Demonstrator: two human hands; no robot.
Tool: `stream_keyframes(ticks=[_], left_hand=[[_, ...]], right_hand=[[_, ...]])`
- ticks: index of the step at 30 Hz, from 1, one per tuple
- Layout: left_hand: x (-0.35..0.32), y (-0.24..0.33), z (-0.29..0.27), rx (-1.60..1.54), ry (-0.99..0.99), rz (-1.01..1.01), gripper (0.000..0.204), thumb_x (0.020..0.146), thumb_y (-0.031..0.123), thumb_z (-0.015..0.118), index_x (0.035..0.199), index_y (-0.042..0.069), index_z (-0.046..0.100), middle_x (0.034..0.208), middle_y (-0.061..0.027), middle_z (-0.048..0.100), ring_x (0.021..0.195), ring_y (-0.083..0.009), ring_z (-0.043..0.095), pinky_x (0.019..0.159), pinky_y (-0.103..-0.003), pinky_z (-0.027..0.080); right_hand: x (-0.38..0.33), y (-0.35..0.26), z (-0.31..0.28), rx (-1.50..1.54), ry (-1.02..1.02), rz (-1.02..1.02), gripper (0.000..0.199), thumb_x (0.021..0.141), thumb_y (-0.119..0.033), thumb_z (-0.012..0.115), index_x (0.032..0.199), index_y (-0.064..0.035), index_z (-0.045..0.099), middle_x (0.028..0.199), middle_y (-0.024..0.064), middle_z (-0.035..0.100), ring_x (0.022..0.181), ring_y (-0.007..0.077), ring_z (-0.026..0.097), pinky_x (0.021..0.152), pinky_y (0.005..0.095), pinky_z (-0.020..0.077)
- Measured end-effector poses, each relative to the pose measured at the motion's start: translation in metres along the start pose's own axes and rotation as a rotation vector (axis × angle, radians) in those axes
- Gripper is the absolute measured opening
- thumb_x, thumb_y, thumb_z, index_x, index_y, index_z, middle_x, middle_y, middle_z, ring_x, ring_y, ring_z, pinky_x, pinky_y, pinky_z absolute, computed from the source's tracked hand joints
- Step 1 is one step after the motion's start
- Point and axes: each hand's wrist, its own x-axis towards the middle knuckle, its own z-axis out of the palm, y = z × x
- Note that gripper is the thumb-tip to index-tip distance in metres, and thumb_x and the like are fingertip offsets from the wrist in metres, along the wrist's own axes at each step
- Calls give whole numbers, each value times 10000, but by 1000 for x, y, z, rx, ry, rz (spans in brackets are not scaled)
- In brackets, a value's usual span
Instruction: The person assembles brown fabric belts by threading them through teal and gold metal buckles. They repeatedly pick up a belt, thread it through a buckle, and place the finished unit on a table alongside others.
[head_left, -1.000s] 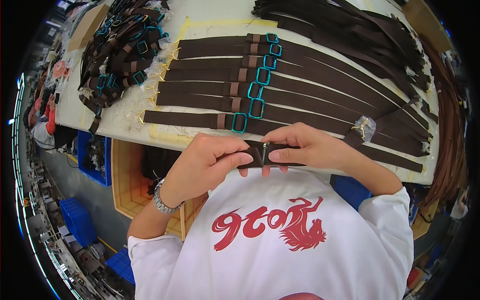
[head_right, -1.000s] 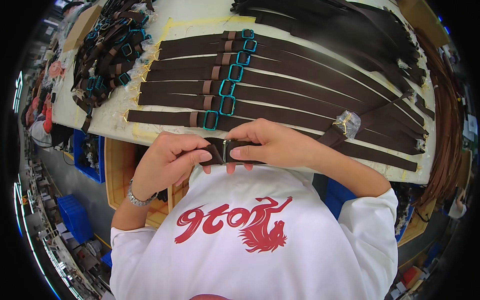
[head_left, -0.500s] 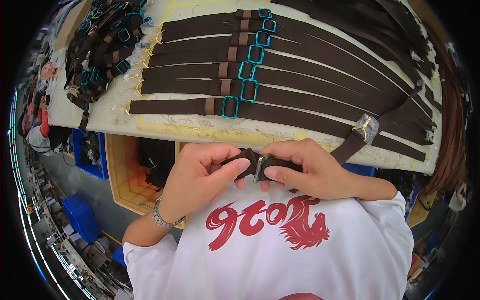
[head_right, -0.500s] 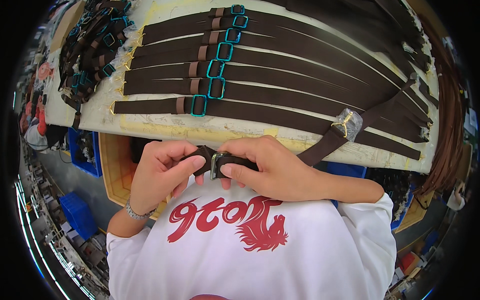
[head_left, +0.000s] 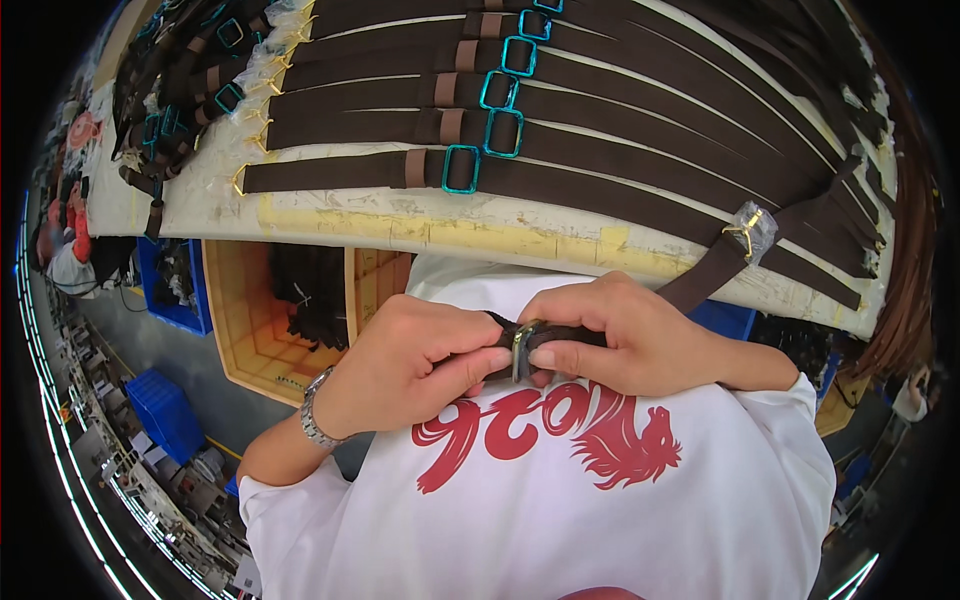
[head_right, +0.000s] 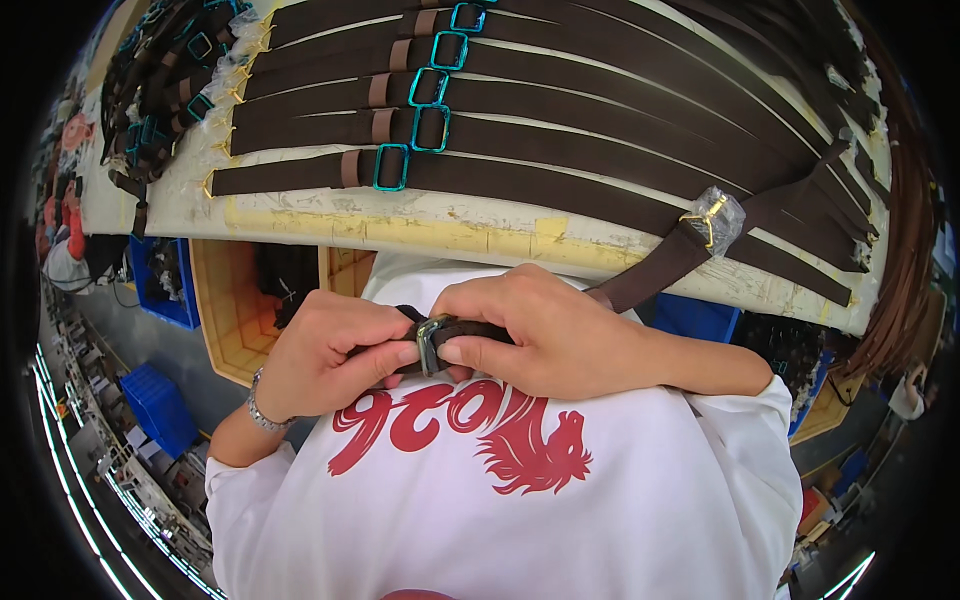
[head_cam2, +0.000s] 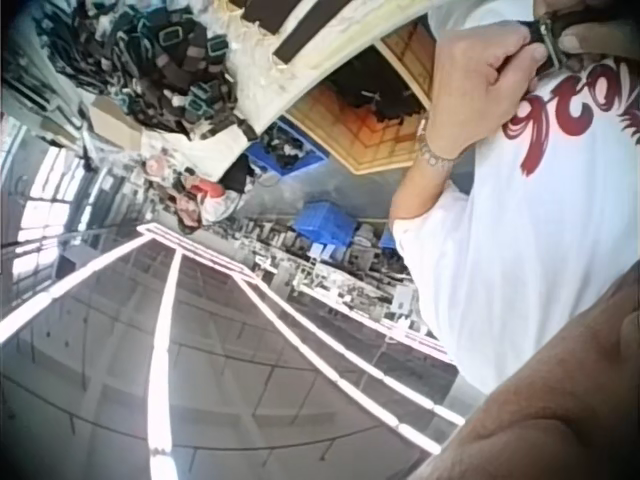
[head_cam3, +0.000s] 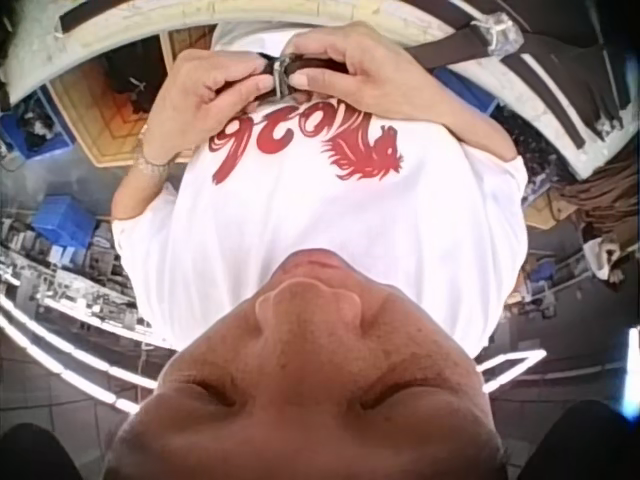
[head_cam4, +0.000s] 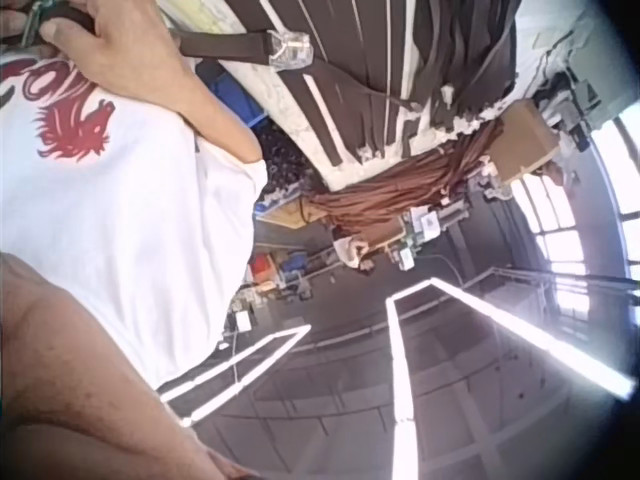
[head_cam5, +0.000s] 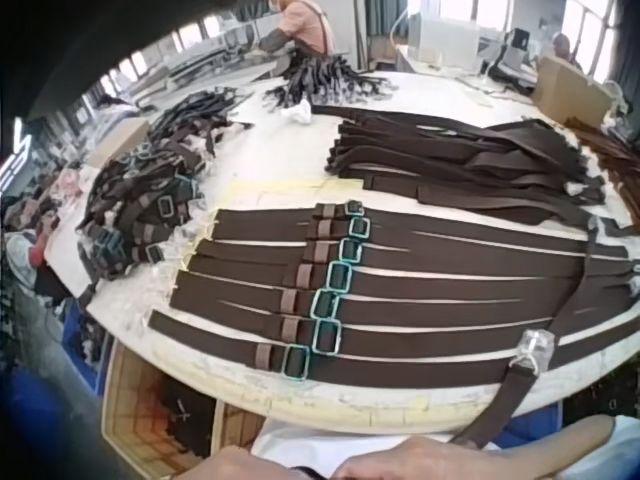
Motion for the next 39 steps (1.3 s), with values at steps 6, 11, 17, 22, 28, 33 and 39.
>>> stream_keyframes(ticks=[6, 11, 17, 22, 28, 33, 39], left_hand=[[2, 3, -9, 233, -33, 134, 143, 975, 84, 722, 871, 29, 639, 737, -114, 614, 593, -302, 615, 524, -390, 460], [8, -1, -26, -304, -137, -280, 116, 1005, 3, 642, 1074, -21, 732, 811, -68, 695, 575, -130, 660, 561, -282, 510], [5, -8, -15, -80, -70, -53, 44, 947, 23, 703, 973, -10, 717, 783, -118, 686, 608, -240, 648, 560, -354, 477], [6, 5, -7, 157, -30, 84, 46, 925, 48, 744, 955, 17, 727, 759, -137, 655, 601, -296, 591, 554, -387, 450], [13, -7, 2, -892, 89, -498, 175, 1035, 132, 688, 996, -35, 723, 715, -63, 684, 442, -58, 484, 420, -208, 348], [12, -3, 1, -939, 96, -479, 169, 1067, 136, 686, 1027, -23, 725, 763, -33, 685, 488, -56, 530, 455, -206, 394], [7, 0, 5, -890, 136, -469, 119, 1039, 87, 696, 1007, -23, 727, 780, -53, 710, 509, -84, 575, 480, -235, 436]], right_hand=[[3, -2, 1, 82, -8, 25, 161, 1070, -113, 635, 1155, 15, 683, 893, 63, 755, 760, 123, 685, 739, 280, 544], [3, -16, 2, 147, 90, 132, 194, 1093, -99, 597, 1265, -11, 600, 878, 53, 758, 760, 93, 658, 729, 279, 531], [5, -10, 5, 64, 66, 114, 148, 1104, -57, 567, 1246, -22, 547, 879, 59, 760, 771, 84, 684, 707, 292, 539], [3, -5, 4, 127, 30, 108, 122, 1109, -52, 566, 1224, -10, 565, 959, 77, 765, 838, 85, 710, 712, 277, 545], [2, -1, 4, 300, 218, 45, 208, 1079, -47, 578, 1286, -41, 555, 820, 57, 716, 784, 132, 684, 759, 320, 528], [-4, 4, 6, 240, 274, -115, 402, 1010, -49, 668, 1393, -14, 552, 1099, 85, 726, 968, 129, 698, 907, 300, 539], [-1, 8, 5, 57, 314, -219, 523, 895, -94, 873, 1357, 8, 650, 1168, 94, 752, 1081, 196, 738, 979, 329, 541]])
